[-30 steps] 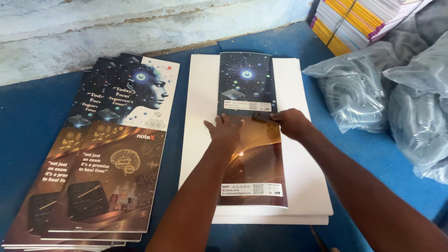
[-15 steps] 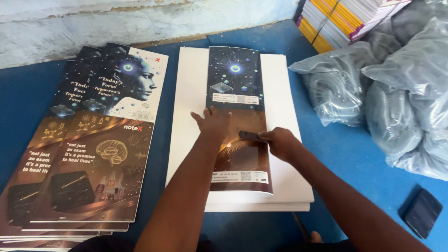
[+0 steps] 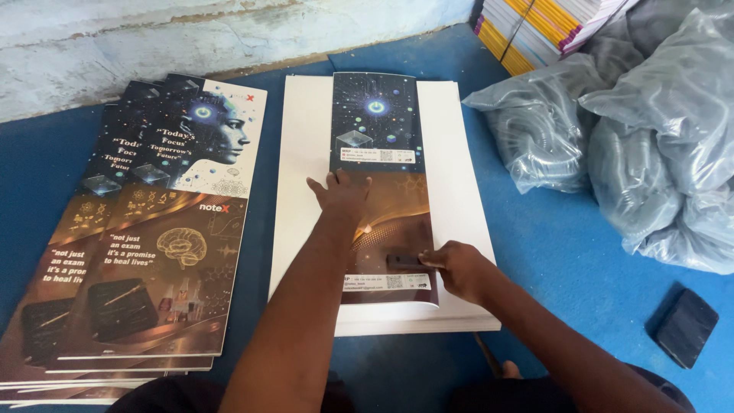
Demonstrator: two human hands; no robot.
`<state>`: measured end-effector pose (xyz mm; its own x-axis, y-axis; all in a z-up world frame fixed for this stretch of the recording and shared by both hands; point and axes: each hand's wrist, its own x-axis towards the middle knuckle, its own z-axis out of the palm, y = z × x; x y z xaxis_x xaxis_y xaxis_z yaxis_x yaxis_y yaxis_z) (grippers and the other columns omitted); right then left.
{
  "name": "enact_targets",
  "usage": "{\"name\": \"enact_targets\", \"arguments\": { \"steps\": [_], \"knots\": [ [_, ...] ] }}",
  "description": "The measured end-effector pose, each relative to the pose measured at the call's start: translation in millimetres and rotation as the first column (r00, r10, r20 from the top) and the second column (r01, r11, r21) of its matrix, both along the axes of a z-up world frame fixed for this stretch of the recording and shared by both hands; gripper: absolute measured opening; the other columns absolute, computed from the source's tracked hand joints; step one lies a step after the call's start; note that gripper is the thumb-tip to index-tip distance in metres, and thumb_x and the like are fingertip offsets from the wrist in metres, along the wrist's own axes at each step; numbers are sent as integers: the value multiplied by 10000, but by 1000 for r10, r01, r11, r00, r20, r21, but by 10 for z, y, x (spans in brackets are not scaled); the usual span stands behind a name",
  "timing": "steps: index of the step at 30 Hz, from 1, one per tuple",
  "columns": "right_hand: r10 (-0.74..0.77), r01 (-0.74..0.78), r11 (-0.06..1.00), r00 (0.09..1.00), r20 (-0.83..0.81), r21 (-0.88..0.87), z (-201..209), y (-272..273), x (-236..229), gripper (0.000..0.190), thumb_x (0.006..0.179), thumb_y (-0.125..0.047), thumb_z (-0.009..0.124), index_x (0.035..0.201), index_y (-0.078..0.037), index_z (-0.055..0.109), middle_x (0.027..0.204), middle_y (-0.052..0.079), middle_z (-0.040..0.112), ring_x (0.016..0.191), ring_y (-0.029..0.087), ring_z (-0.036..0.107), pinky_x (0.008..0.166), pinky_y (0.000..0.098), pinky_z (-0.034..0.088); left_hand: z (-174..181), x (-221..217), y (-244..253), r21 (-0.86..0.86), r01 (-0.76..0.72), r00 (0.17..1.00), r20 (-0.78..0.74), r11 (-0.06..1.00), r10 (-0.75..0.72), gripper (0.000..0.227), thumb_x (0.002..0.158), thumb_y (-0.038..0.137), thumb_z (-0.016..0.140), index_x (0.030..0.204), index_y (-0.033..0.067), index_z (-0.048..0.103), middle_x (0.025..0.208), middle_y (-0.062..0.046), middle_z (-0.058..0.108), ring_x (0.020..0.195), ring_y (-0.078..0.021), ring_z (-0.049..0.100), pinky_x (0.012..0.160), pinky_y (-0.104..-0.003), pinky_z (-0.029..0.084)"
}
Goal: The person inserts a printed cover sheet into a stack of blank white pages, folds the cover over the edges, and presses the fold flat. The person repeats this process for multiple booklets, stacking the finished items to the left.
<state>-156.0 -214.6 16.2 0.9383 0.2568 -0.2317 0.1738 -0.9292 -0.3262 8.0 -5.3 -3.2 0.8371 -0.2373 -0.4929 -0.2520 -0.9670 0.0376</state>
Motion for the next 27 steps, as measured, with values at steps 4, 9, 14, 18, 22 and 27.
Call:
{"name": "enact_targets", "arguments": {
  "steps": [4,9,14,18,22,27],
  "knots": [
    [46,-46,995,999,10,91,40,-10,-173,417,860,35,651,1237,-126,727,1145,162,726,1009,307,713,930,387,572,-152,12,-14,-34,-30,999,17,999,31,1172,692,554,919,1607,466,192,1724,-144,56,1578,-373,97,1168,-766,80],
    [85,-81,989,996,-25,120,67,-10,-323,428,853,31,659,1248,-124,717,1170,140,721,1083,300,684,982,376,542,-351,13,-40,-81,-57,995,83,995,64,996,797,510,839,1594,447,245,1730,-110,76,1579,-352,118,1168,-777,80],
    [115,-107,991,989,-96,85,99,0,-363,385,893,8,655,1245,-134,719,1163,125,726,1090,286,687,991,382,542,-576,46,-67,-76,-62,995,76,995,68,960,844,502,787,1616,383,229,1722,-124,99,1572,-367,139,1170,-765,64],
    [134,-120,988,979,-155,95,170,-21,-401,399,864,16,677,1228,-140,725,1171,113,718,1101,280,680,985,379,540,-682,96,-107,-125,-91,982,154,988,110,738,964,464,660,1595,388,286,1719,-129,118,1567,-398,157,1171,-805,43],
    [130,-113,990,968,-216,90,222,-33,-443,417,855,27,673,1226,-156,728,1182,89,716,1127,264,670,998,368,534,-602,93,-108,-92,-99,992,73,991,106,910,889,466,754,1619,383,217,1724,-139,64,1572,-397,113,1169,-792,40],
    [137,-101,983,960,-244,153,276,-64,-459,394,871,36,661,1206,-154,742,1219,64,715,1165,247,666,1023,356,530,-344,4,-61,-89,-105,994,-8,990,105,1113,771,432,883,1630,396,176,1737,-127,21,1587,-370,79,1179,-770,63]
  ]
}}
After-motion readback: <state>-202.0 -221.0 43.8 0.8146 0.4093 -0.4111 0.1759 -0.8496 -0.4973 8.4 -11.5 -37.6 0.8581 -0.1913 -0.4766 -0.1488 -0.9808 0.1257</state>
